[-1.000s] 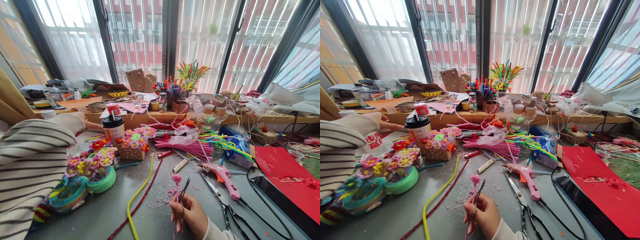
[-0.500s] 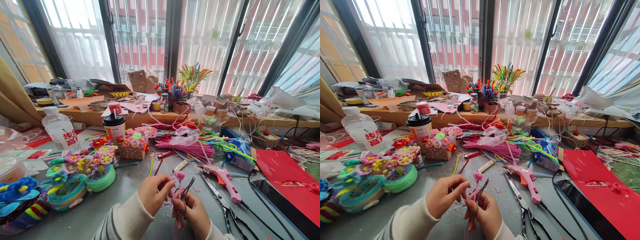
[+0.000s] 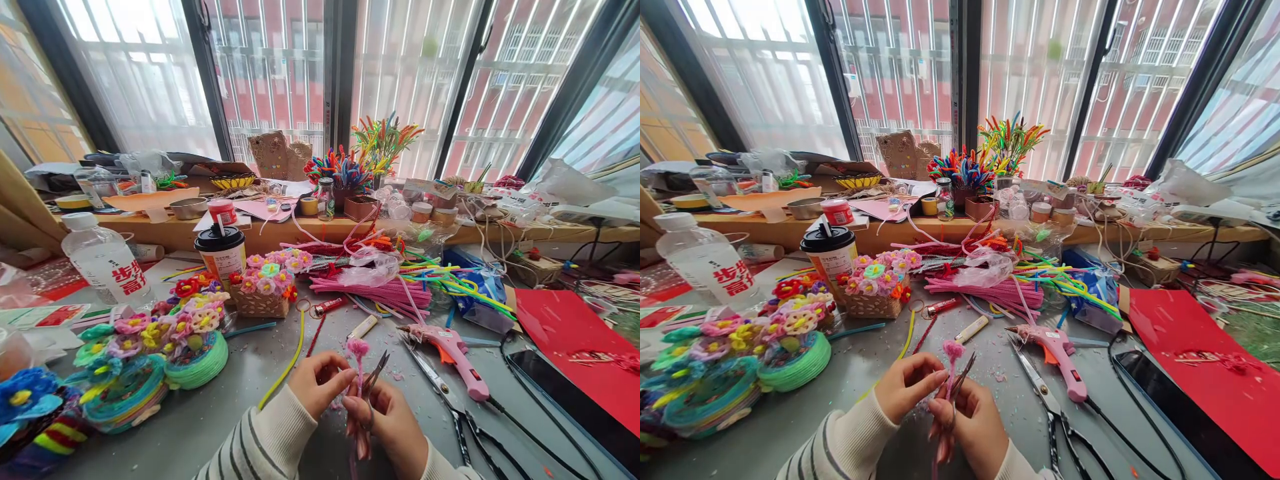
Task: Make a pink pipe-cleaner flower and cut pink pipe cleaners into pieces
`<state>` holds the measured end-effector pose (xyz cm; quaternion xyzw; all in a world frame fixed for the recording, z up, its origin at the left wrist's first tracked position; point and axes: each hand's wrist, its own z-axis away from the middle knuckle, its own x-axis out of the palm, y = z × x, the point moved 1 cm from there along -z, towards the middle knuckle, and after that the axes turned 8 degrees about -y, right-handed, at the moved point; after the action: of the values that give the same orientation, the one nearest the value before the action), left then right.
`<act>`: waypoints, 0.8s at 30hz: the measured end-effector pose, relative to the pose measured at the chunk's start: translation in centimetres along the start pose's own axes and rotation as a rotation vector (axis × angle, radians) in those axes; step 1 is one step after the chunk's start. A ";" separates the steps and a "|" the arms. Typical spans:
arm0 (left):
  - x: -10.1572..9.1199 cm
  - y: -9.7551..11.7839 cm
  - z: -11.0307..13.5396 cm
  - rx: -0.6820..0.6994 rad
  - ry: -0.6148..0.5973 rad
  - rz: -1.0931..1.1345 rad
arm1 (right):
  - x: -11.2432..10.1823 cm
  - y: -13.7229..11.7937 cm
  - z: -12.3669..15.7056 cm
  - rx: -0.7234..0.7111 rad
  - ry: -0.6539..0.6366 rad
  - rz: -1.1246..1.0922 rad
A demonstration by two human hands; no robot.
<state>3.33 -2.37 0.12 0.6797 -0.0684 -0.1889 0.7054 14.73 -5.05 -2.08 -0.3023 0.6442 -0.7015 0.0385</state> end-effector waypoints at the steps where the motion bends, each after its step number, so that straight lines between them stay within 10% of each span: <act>1: 0.0 -0.3 -0.1 0.004 0.000 0.007 | 0.0 0.0 0.0 0.003 -0.004 0.003; 24: 0.2 1.0 0.3 -0.046 0.034 0.217 | 0.2 -0.2 0.1 0.077 -0.021 -0.003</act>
<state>3.60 -2.76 1.05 0.6551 -0.1253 -0.1012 0.7381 14.70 -5.17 -1.80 -0.3089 0.6161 -0.7224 0.0560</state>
